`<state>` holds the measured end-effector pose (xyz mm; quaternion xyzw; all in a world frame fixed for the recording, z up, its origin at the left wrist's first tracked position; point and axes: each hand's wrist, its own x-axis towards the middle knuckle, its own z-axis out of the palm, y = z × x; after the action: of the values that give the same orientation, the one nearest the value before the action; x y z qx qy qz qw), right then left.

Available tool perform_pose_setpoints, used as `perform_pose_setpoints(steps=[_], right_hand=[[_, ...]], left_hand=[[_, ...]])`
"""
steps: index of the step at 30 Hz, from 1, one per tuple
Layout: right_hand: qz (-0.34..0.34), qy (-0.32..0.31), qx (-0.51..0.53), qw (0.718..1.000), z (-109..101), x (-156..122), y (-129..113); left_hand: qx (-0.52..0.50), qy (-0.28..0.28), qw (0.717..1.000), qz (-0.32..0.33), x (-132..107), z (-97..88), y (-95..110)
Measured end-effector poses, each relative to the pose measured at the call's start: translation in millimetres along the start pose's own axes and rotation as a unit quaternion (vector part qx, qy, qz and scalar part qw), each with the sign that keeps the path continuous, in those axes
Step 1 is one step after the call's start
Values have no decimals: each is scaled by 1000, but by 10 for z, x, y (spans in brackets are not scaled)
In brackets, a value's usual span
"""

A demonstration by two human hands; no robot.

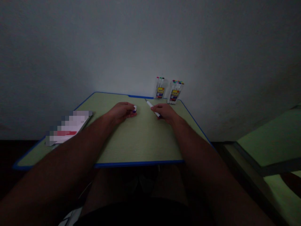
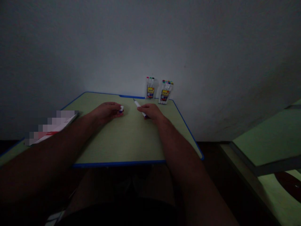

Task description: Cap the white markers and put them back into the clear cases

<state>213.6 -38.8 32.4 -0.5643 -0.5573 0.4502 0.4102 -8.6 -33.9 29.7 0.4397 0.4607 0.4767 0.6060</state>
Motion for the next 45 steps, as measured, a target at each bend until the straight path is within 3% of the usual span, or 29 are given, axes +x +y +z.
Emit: perform_pose_setpoints(steps=[9, 20, 45], right_hand=[[-21, 12, -52, 998, -25, 57, 54], [-24, -5, -19, 1000, -41, 29, 39], [-55, -25, -99, 993, -35, 43, 81]], left_hand=[[15, 17, 999, 24, 62, -64, -2], [-5, 52, 998, 41, 145, -131, -27], [36, 23, 998, 43, 28, -39, -8]])
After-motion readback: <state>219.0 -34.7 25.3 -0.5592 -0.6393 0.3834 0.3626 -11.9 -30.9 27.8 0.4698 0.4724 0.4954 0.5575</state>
